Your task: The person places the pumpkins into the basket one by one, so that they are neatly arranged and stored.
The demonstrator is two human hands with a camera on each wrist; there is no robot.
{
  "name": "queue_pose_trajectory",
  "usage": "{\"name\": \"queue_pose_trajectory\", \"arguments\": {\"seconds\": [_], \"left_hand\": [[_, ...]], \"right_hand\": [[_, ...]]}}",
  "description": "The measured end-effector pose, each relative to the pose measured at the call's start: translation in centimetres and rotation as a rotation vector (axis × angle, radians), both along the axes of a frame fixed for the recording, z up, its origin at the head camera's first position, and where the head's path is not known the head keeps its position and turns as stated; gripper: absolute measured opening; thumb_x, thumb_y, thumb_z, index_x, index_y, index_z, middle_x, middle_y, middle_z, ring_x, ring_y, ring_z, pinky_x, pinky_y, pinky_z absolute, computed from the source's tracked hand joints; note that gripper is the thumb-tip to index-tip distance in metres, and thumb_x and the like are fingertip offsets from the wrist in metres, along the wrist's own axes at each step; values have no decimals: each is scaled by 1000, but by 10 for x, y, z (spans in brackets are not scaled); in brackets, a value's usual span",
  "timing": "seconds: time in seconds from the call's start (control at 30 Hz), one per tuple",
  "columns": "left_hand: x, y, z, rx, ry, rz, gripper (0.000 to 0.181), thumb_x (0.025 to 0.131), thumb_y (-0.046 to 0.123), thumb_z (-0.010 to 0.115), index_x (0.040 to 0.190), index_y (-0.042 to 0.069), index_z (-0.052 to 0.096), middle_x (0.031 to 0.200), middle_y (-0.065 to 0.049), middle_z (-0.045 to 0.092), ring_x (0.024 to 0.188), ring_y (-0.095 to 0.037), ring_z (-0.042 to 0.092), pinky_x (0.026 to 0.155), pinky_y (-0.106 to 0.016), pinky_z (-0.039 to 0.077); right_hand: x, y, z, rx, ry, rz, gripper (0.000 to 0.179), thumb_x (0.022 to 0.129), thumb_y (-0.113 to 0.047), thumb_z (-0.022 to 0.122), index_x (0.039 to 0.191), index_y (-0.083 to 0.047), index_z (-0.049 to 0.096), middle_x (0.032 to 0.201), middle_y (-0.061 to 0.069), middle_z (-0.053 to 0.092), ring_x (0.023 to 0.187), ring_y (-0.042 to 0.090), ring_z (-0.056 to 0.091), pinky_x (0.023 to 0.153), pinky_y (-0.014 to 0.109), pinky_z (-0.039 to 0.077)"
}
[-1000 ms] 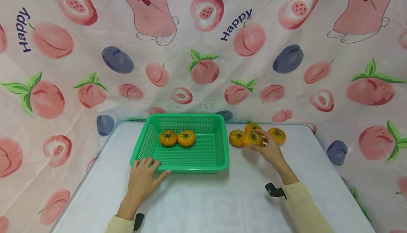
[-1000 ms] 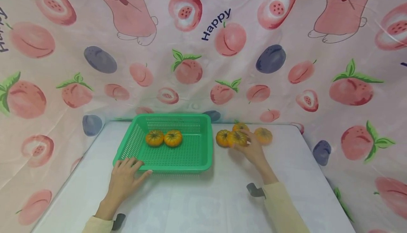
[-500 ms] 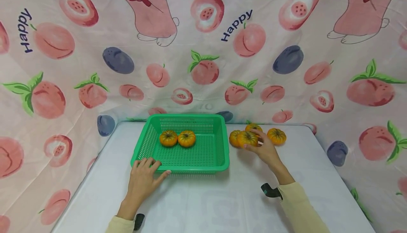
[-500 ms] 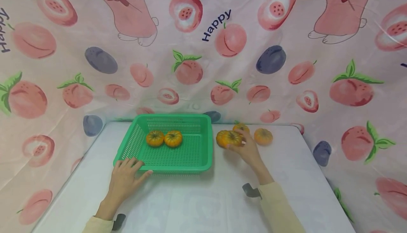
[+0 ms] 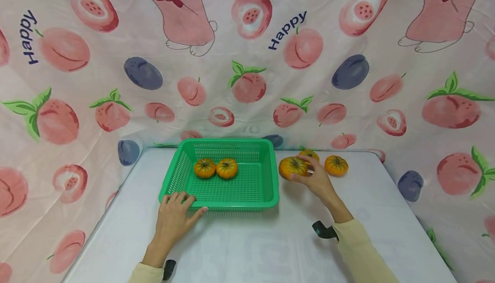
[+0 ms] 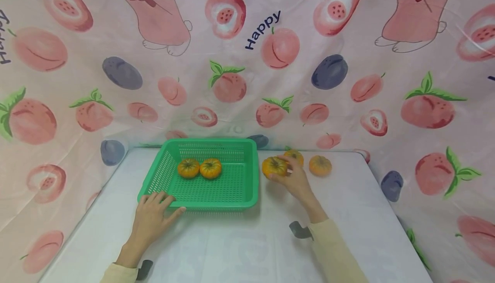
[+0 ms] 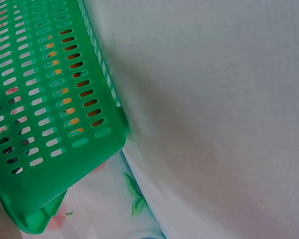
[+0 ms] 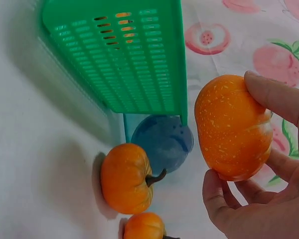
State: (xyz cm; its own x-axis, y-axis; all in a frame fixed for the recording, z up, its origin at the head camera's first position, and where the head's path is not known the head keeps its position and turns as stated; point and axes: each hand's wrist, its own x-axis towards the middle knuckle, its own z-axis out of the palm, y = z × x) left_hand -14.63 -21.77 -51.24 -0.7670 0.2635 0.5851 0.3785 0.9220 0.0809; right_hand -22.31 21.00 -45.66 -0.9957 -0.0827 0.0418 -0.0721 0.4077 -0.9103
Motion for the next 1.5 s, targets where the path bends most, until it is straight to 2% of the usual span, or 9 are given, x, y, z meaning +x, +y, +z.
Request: {"name": "queue_pose_trajectory", "arguments": {"seconds": [0.17,0.33,0.67,1.1,1.5], "left_hand": [[0,-1,-1,-3,4,1,47,82,63,66,93,18,71,87,-3,64,83,-27,59,76,-44,39],[0,0,0,-5,2,2,43,79,60,70,92,19,70,87,-2,63,83,-26,59,77,-45,40],[1,1,0,-7,-2,6,41,76,56,75,92,19,71,88,-3,63,83,-27,59,76,-45,39],[2,2,1,-4,5,4,41,74,54,78,92,18,71,88,-3,64,83,-27,59,76,-45,39],[0,1,1,5,0,-6,42,75,53,78,93,16,71,86,-3,63,80,-27,57,75,-43,38]], "right_hand": [[-1,-8,2,-1,2,16,72,84,-33,79,145,-15,44,152,16,35,131,39,41,112,55,36],[-1,-15,4,-7,-5,26,73,83,-33,79,145,-16,44,154,14,32,134,39,39,113,57,35],[-3,-29,8,-17,21,50,72,81,-32,81,143,-17,47,152,12,38,139,38,36,115,56,31],[-5,-45,14,-3,32,75,70,81,-33,81,142,-19,49,149,12,41,132,33,42,111,56,34],[-14,-65,21,-6,15,105,72,81,-32,82,143,-18,48,152,13,39,134,39,42,108,55,40]]}}
